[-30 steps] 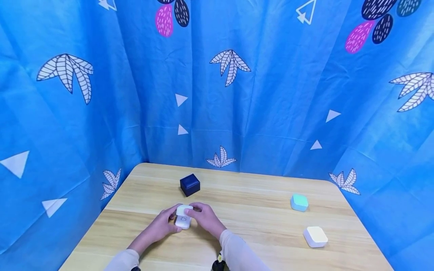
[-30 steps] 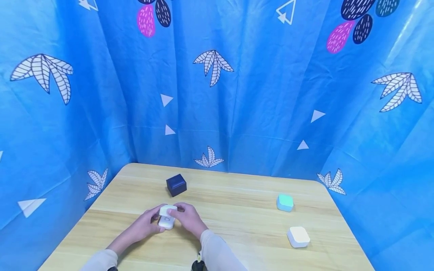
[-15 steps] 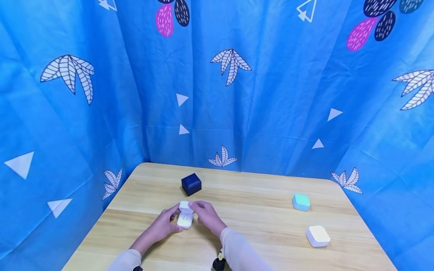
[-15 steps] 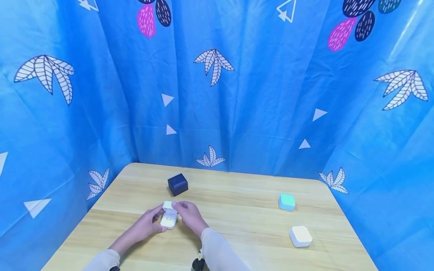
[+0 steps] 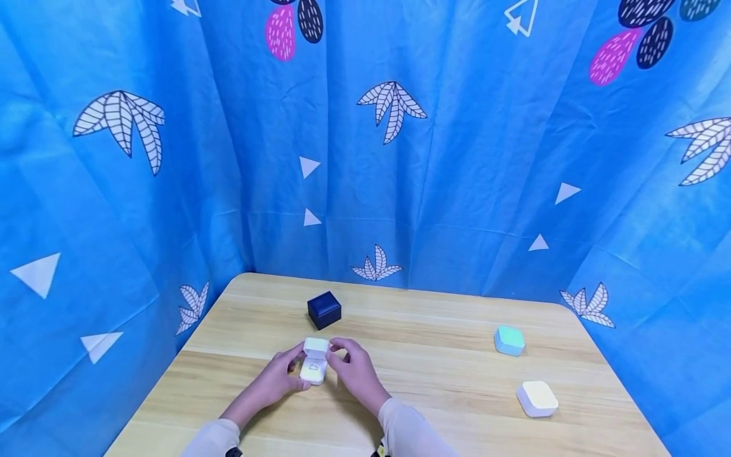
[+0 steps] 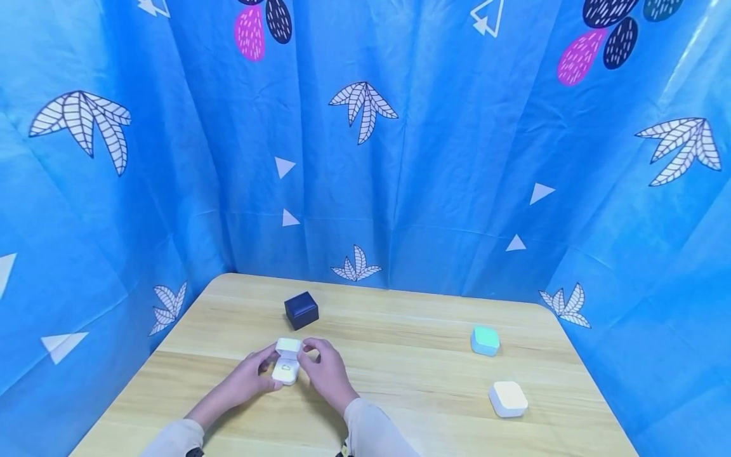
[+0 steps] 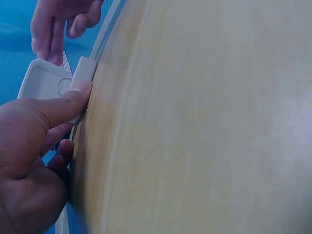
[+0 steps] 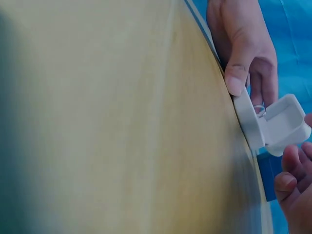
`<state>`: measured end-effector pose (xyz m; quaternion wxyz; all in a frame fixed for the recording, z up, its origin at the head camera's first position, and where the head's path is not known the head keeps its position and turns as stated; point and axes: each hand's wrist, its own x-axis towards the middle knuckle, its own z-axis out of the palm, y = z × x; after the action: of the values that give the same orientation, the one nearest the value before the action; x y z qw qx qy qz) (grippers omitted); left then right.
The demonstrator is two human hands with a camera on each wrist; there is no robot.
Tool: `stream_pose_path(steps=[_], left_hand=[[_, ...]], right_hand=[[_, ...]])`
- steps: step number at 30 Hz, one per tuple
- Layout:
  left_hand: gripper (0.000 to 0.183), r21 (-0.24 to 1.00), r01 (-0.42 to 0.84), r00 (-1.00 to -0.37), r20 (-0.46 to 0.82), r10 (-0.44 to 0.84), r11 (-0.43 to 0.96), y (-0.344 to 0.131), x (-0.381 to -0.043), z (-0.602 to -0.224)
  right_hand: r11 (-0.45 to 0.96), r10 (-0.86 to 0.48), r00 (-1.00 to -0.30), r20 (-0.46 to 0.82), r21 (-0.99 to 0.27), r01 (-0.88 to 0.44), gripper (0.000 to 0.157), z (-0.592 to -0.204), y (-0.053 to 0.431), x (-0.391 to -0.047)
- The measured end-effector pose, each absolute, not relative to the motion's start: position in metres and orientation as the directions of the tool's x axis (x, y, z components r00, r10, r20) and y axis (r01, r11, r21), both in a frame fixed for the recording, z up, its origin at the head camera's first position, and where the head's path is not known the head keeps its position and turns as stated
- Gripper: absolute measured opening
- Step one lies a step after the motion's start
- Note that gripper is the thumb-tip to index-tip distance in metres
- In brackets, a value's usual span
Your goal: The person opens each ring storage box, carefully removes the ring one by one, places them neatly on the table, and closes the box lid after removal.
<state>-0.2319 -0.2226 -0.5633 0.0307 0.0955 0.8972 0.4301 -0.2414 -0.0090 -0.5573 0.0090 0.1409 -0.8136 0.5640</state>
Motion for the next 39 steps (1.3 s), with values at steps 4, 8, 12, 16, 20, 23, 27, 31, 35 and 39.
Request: stream_pose_path(steps=[4, 8, 12, 16, 20, 23, 27, 31, 35, 39], left_hand=[[0.094, 0.782, 0.128, -0.983, 0.016, 0.185, 0.610, -0.223, -0.233, -0.563], [0.094, 0.783, 0.125, -0.983, 0.016, 0.181, 0.609, -0.223, -0.234, -0.564], [0.094, 0.782, 0.130, -0.983, 0.021, 0.183, 0.610, -0.224, -0.234, -0.564], [0.093, 0.786, 0.102, -0.986, -0.003, 0.169, 0.610, -0.223, -0.232, -0.563], [0.092, 0.789, 0.114, -0.983, 0.003, 0.181, 0.604, -0.222, -0.233, -0.562], [0.092, 0.794, 0.133, -0.980, 0.018, 0.196, 0.593, -0.222, -0.233, -0.562], [0.091, 0.796, 0.149, -0.977, 0.028, 0.210, 0.586, -0.223, -0.234, -0.563], [0.090, 0.797, 0.154, -0.975, 0.029, 0.218, 0.584, -0.224, -0.234, -0.563], [0.090, 0.797, 0.159, -0.974, 0.030, 0.225, 0.582, -0.224, -0.234, -0.563], [0.091, 0.797, 0.167, -0.973, 0.040, 0.225, 0.581, -0.225, -0.233, -0.565]], right_hand=[[0.318, -0.204, -0.956, 0.211, -0.909, -0.268, 0.030, -0.555, -0.010, -0.235], [0.324, -0.185, -0.952, 0.246, -0.899, -0.295, 0.027, -0.554, -0.012, -0.230], [0.335, -0.164, -0.956, 0.242, -0.898, -0.285, 0.023, -0.554, -0.015, -0.228], [0.346, -0.158, -0.967, 0.200, -0.906, -0.243, 0.020, -0.554, -0.019, -0.225], [0.350, -0.166, -0.969, 0.184, -0.908, -0.232, 0.022, -0.554, -0.025, -0.222], [0.348, -0.166, -0.967, 0.193, -0.906, -0.240, 0.023, -0.554, -0.029, -0.220], [0.355, -0.161, -0.963, 0.217, -0.897, -0.261, 0.023, -0.557, -0.033, -0.218], [0.371, -0.159, -0.961, 0.227, -0.888, -0.271, 0.022, -0.560, -0.037, -0.219], [0.402, -0.157, -0.952, 0.264, -0.863, -0.306, 0.020, -0.562, -0.039, -0.220], [0.433, -0.154, -0.944, 0.290, -0.839, -0.329, 0.018, -0.562, -0.040, -0.220]])
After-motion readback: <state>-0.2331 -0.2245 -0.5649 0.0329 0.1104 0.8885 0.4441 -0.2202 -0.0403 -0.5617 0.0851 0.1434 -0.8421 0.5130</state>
